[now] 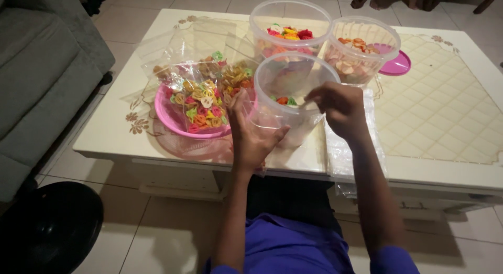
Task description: Packaging various snacks from large plastic containers into small plastic bags using a spoon.
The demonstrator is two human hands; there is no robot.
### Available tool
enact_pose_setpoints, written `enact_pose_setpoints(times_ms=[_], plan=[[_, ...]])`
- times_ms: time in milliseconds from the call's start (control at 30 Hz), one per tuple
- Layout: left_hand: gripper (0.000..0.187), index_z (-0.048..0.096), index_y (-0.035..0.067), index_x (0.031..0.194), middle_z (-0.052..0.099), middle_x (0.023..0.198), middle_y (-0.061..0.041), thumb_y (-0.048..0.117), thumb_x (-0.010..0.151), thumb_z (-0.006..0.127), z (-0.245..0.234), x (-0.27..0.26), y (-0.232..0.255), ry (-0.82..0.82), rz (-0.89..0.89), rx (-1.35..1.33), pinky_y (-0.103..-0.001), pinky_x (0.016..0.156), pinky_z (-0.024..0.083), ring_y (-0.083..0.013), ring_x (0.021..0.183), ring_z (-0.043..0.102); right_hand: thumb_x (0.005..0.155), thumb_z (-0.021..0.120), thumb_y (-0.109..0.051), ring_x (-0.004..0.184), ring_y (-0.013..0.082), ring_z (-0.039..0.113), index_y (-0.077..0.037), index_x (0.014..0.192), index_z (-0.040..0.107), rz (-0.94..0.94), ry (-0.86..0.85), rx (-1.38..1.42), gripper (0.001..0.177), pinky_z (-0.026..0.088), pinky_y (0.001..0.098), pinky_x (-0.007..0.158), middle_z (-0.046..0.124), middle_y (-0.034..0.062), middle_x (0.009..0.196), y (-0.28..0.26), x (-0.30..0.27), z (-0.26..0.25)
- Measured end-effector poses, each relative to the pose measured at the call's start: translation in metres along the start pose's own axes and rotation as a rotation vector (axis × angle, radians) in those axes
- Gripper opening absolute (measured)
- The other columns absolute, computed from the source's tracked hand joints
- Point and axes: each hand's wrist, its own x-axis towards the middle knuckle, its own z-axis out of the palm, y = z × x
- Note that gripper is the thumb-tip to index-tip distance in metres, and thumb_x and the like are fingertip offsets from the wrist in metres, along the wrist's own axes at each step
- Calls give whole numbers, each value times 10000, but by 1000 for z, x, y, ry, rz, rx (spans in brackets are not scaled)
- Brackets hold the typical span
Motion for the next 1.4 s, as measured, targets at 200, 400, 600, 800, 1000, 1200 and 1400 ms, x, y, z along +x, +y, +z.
enact_pose_setpoints(times_ms=[200, 400, 600, 800, 1000, 1200, 1400], plan=[[1137, 408, 11, 1498, 430, 1475, -226, 396, 611, 1006, -2, 1, 0, -1, 5, -49, -544, 1234, 301, -404, 1444, 395, 1044, 489, 66, 519, 158, 491, 73, 987, 708, 38, 516, 279, 226, 426, 278, 578, 525, 122, 600, 30, -2, 12], [1127, 410, 10, 1501, 430, 1479, -224, 426, 630, 992, -3, 0, 3, -12, -2, -32, -522, 1230, 319, -399, 1444, 406, 1085, 452, 26, 573, 184, 621, 37, 1052, 657, 181, 780, 465, 209, 547, 261, 628, 696, 189, 957, 25, -19, 20], [1159, 388, 17, 1515, 408, 1488, -224, 419, 617, 1001, 4, -3, 4, -8, -42, -72, -511, 1224, 326, -382, 1439, 413, 1078, 528, -40, 619, 226, 690, 58, 1059, 661, 212, 949, 395, 166, 602, 294, 651, 678, 176, 991, 14, -51, 39], [1186, 341, 40, 1544, 375, 1517, -228, 355, 616, 1010, 1, -3, 2, -64, -85, -42, -541, 1209, 348, -401, 1441, 410, 1064, 631, -72, 666, 275, 704, 83, 1062, 703, 86, 820, 81, 171, 586, 369, 686, 697, 210, 879, 3, -55, 40], [1171, 350, 53, 1537, 373, 1518, -217, 365, 622, 1009, 2, -2, 7, -70, -92, -54, -529, 1216, 338, -377, 1453, 400, 1087, 625, -119, 547, 198, 618, 76, 1047, 719, 3, 867, -98, 220, 524, 326, 551, 628, 150, 840, 14, -61, 32], [1152, 353, 46, 1530, 367, 1509, -215, 372, 637, 1003, 1, -2, 6, -75, -89, -74, -537, 1191, 390, -392, 1438, 412, 1102, 608, -128, 472, 173, 582, 62, 973, 694, 52, 853, -68, 245, 485, 310, 503, 598, 124, 664, 24, -68, 26], [1158, 347, 54, 1543, 356, 1518, -197, 396, 648, 997, 2, -2, 7, -70, -100, -125, -506, 1172, 421, -345, 1440, 408, 1114, 597, -119, 454, 192, 588, 66, 976, 697, 22, 731, -158, 252, 473, 313, 487, 616, 141, 633, 20, -67, 17]])
